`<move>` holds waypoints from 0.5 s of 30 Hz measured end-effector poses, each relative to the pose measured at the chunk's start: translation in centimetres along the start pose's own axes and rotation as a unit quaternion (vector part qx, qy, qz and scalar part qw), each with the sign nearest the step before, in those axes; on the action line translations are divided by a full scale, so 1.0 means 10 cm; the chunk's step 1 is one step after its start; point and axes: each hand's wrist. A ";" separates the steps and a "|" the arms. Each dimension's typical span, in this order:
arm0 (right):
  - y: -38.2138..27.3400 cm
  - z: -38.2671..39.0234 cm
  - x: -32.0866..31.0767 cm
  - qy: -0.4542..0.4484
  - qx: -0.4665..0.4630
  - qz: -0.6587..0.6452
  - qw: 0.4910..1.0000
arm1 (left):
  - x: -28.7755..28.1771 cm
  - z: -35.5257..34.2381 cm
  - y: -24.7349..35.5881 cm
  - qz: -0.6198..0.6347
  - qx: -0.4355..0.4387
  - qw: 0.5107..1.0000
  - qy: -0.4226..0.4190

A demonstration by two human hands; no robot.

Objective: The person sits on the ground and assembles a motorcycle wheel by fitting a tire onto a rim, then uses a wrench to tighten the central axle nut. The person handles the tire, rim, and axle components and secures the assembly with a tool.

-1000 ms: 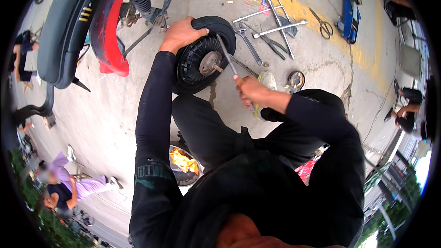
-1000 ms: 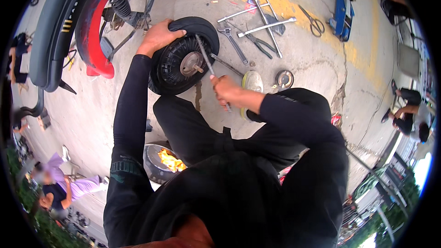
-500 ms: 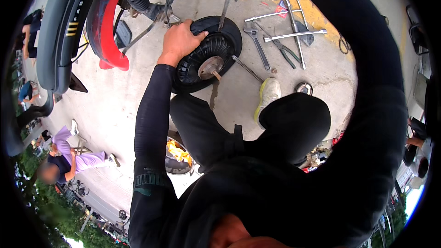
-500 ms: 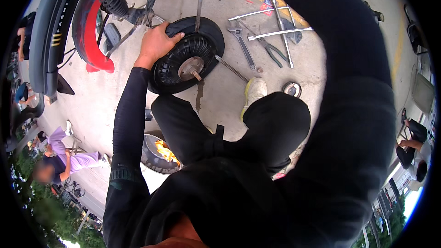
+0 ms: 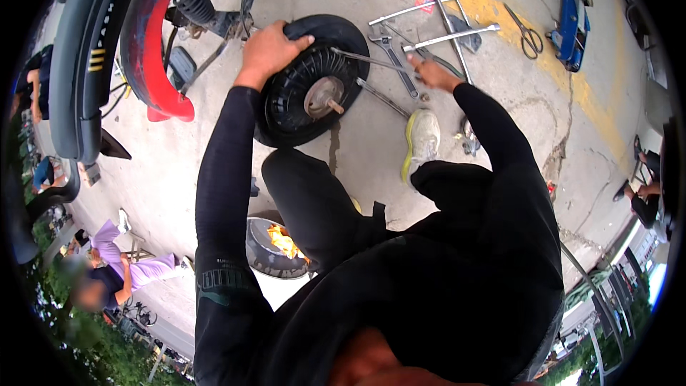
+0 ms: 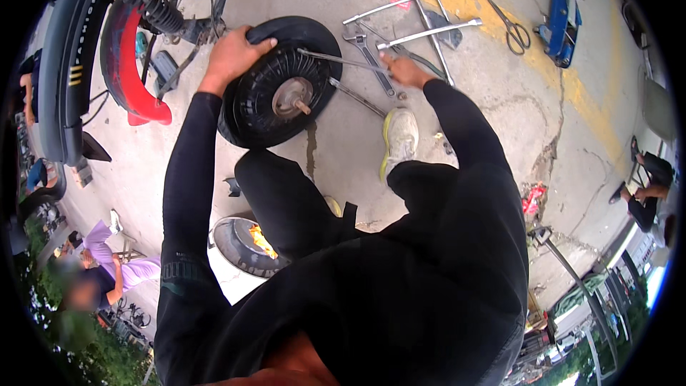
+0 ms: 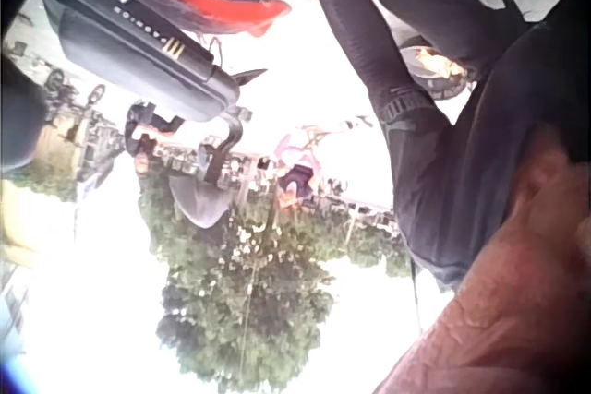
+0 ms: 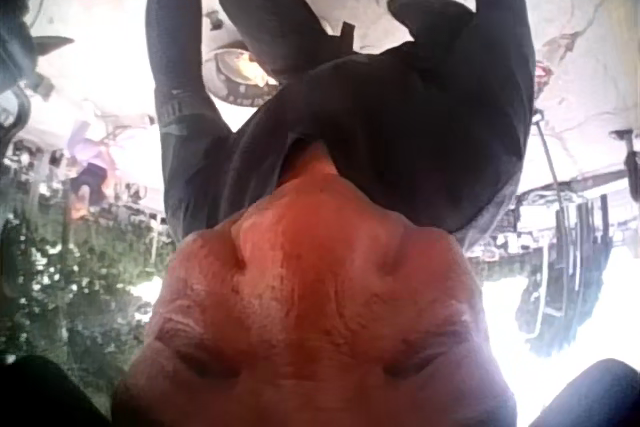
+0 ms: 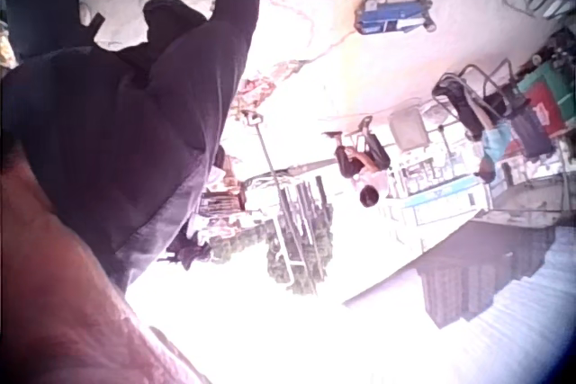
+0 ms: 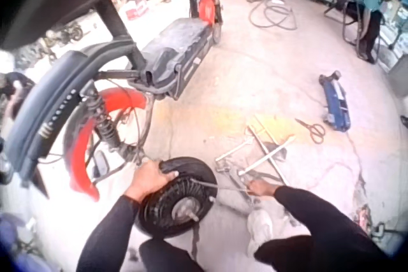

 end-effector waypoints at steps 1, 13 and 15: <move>0.02 0.24 0.14 -0.081 0.035 -0.044 0.995 | 0.02 -0.01 0.00 -0.001 -0.006 1.000 0.002; -1.87 2.40 0.80 -0.143 0.238 -0.421 0.864 | -0.01 -0.09 -0.45 0.150 0.086 0.985 0.007; -1.97 2.37 0.99 -0.141 0.239 -0.491 0.826 | 0.12 0.22 -0.53 0.129 0.166 0.973 0.096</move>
Point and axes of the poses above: each hand's wrist, its own z-axis away from the middle knuckle, its own x-axis out of the palm, y = z × x, and after that the axes turned 13 degrees about x, right-handed
